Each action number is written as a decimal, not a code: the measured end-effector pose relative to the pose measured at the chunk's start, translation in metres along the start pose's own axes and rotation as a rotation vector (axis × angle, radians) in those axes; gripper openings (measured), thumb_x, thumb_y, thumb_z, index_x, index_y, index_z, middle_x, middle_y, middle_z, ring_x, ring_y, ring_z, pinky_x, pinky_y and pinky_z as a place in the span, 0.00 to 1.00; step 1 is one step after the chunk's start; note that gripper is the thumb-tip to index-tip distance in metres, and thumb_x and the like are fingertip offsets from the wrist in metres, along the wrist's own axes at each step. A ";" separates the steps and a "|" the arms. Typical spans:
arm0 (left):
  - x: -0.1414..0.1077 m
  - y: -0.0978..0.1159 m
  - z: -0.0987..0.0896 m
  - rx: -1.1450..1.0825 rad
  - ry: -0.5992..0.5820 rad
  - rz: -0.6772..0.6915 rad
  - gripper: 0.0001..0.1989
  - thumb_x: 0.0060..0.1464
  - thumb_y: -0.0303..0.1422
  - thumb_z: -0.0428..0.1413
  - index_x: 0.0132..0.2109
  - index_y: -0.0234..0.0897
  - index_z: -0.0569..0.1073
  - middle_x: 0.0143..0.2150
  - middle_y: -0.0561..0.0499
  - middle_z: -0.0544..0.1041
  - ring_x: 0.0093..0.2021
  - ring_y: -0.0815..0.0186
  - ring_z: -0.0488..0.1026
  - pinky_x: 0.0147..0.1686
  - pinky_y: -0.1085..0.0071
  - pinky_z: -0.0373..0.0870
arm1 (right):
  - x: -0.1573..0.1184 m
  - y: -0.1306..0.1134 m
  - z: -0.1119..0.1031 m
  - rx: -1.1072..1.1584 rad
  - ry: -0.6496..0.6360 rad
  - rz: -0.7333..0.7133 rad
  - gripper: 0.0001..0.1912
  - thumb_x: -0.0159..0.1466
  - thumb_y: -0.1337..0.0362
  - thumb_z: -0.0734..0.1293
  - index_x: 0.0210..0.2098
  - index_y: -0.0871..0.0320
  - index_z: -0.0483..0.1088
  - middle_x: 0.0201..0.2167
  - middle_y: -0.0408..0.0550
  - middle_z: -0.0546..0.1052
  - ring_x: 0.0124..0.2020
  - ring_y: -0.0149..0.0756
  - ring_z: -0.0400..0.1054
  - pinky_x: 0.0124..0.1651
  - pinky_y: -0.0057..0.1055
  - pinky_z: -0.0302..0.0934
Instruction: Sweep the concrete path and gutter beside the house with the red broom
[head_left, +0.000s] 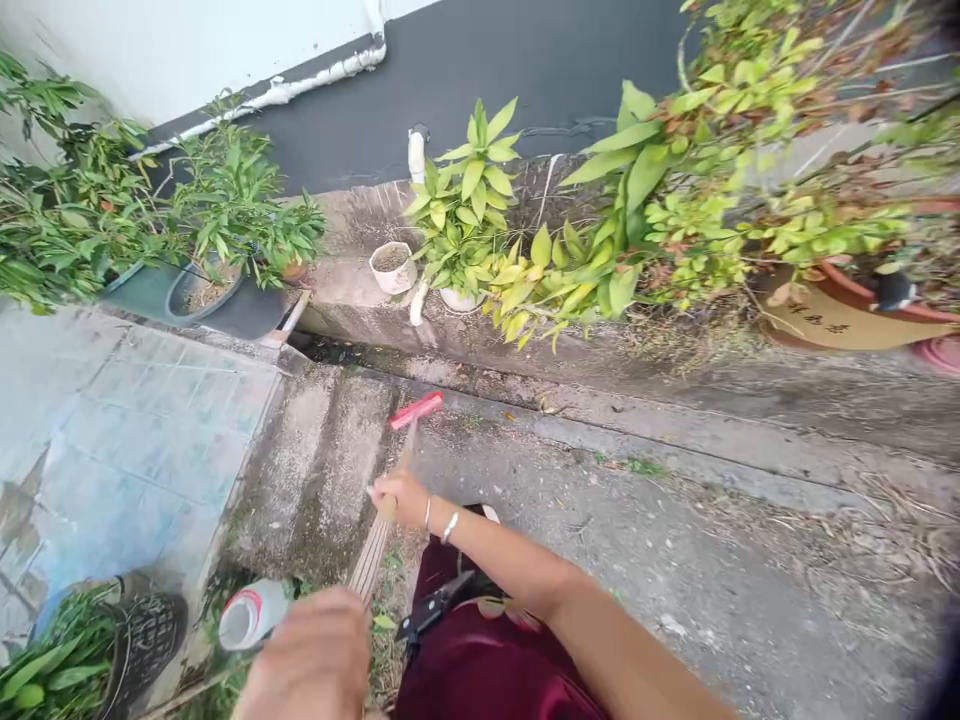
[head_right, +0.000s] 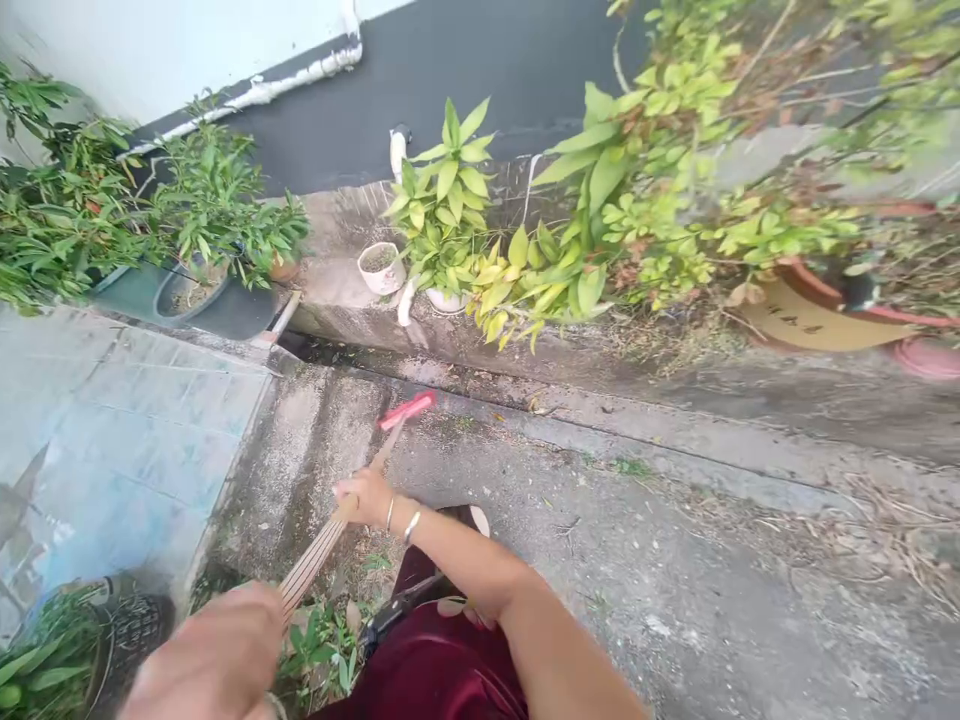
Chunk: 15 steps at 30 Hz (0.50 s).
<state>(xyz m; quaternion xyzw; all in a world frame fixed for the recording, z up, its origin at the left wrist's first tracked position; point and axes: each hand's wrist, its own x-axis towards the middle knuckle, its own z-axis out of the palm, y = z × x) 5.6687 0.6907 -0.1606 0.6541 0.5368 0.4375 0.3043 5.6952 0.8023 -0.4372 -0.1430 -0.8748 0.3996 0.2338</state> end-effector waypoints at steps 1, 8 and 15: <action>0.010 -0.001 0.012 0.043 -0.038 0.050 0.12 0.60 0.26 0.51 0.28 0.40 0.61 0.19 0.57 0.63 0.20 0.70 0.60 0.26 0.69 0.64 | -0.004 0.008 -0.001 0.009 -0.006 0.015 0.20 0.63 0.67 0.63 0.16 0.55 0.56 0.13 0.39 0.64 0.19 0.29 0.55 0.30 0.29 0.50; 0.038 -0.016 0.046 -0.396 -0.125 0.148 0.18 0.64 0.35 0.55 0.26 0.38 0.59 0.17 0.59 0.64 0.17 0.74 0.63 0.22 0.72 0.60 | -0.150 0.007 -0.051 0.019 -0.096 0.337 0.12 0.58 0.68 0.67 0.19 0.55 0.64 0.16 0.40 0.70 0.20 0.29 0.61 0.28 0.28 0.47; 0.036 -0.058 0.105 -0.888 0.035 -0.165 0.20 0.57 0.31 0.58 0.24 0.36 0.55 0.17 0.59 0.62 0.19 0.75 0.62 0.27 0.71 0.59 | -0.259 -0.013 -0.101 -0.177 -0.187 0.879 0.17 0.66 0.66 0.63 0.20 0.56 0.71 0.21 0.50 0.78 0.24 0.36 0.72 0.29 0.30 0.48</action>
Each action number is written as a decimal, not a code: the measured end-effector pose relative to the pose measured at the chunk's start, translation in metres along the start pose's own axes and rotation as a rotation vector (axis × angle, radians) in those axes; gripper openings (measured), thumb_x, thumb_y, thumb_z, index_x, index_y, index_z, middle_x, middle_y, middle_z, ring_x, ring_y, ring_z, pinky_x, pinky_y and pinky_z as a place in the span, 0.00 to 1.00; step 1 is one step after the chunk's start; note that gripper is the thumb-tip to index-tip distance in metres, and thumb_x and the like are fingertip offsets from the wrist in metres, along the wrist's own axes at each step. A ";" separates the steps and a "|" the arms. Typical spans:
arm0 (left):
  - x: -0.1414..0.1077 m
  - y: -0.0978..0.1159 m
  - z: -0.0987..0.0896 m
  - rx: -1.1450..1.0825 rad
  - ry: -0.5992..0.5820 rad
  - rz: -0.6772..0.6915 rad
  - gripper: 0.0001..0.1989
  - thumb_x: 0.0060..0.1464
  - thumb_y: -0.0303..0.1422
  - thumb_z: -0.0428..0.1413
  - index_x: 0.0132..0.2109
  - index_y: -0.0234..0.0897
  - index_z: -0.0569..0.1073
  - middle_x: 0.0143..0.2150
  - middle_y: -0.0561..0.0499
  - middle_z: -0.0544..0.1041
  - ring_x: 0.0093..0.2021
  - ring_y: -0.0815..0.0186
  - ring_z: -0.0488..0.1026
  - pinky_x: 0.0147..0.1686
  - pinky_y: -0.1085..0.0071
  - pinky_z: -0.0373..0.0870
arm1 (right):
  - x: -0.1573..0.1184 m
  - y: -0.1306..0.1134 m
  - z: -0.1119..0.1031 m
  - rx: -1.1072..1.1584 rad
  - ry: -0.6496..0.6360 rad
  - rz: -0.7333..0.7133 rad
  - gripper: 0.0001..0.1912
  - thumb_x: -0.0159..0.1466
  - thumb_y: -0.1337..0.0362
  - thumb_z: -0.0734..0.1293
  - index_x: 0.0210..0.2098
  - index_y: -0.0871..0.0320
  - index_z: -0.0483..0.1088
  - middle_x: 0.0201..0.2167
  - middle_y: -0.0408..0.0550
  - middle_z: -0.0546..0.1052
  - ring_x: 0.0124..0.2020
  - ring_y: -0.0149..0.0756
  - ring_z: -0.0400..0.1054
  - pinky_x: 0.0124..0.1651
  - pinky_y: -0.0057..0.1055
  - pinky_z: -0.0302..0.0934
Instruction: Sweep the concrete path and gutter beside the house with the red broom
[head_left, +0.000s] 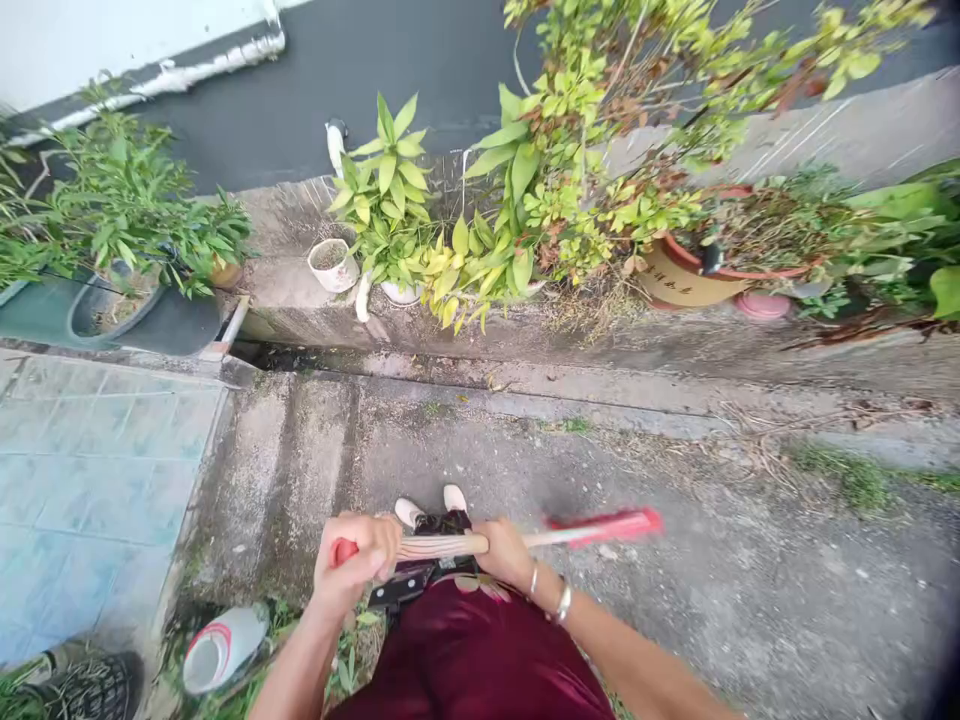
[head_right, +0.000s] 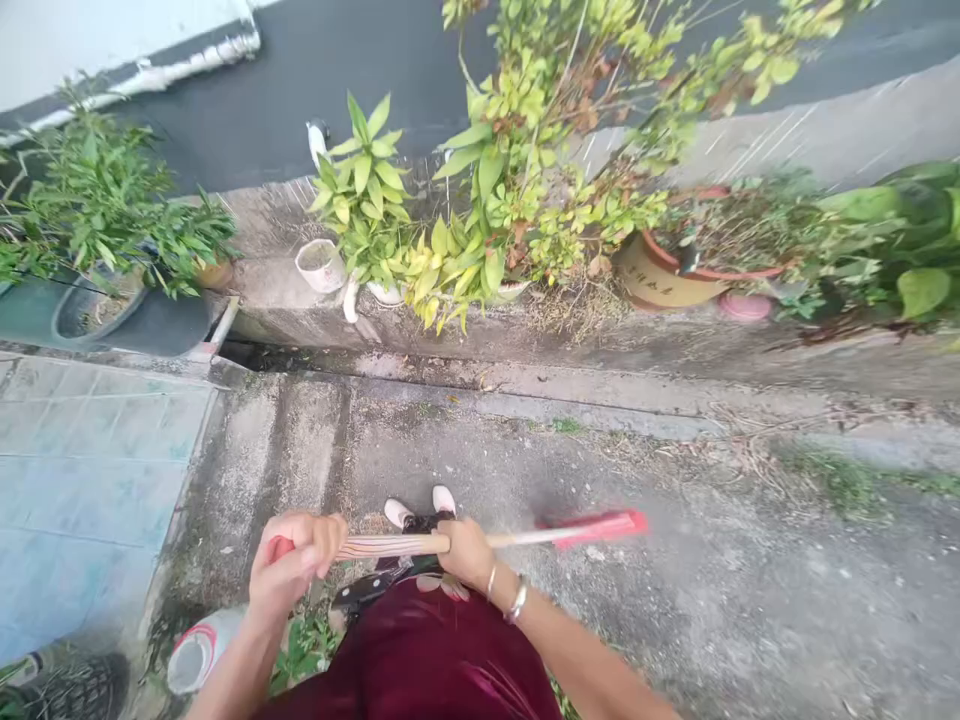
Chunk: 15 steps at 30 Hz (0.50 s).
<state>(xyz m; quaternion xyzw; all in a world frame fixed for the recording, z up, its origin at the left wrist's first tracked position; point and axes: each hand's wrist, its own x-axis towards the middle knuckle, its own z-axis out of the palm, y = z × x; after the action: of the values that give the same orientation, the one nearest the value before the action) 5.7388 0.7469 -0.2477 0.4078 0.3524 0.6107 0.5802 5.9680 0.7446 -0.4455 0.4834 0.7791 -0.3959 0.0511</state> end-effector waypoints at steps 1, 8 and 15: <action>0.003 -0.001 0.002 -0.037 -0.013 0.005 0.20 0.56 0.31 0.58 0.23 0.36 0.54 0.17 0.59 0.61 0.19 0.75 0.61 0.27 0.71 0.58 | -0.003 0.002 -0.003 -0.010 0.024 0.011 0.17 0.66 0.65 0.62 0.21 0.56 0.71 0.22 0.51 0.79 0.25 0.37 0.72 0.29 0.31 0.48; 0.014 0.076 0.029 0.163 -0.266 0.184 0.20 0.58 0.36 0.55 0.25 0.40 0.51 0.16 0.60 0.54 0.16 0.72 0.55 0.22 0.68 0.56 | 0.039 -0.042 -0.031 0.072 0.372 -0.258 0.18 0.68 0.62 0.61 0.21 0.56 0.67 0.19 0.47 0.76 0.22 0.33 0.67 0.29 0.31 0.46; 0.047 0.063 0.015 0.606 -0.352 0.249 0.21 0.63 0.39 0.49 0.23 0.40 0.52 0.16 0.58 0.50 0.18 0.69 0.50 0.25 0.65 0.54 | 0.188 -0.101 -0.050 0.276 0.373 -0.616 0.21 0.67 0.64 0.62 0.19 0.56 0.54 0.17 0.38 0.61 0.22 0.28 0.54 0.31 0.28 0.46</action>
<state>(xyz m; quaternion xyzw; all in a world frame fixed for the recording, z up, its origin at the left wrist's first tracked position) 5.7260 0.7880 -0.1804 0.6996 0.3598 0.4651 0.4059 5.8043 0.8896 -0.4411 0.2927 0.8231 -0.3992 -0.2783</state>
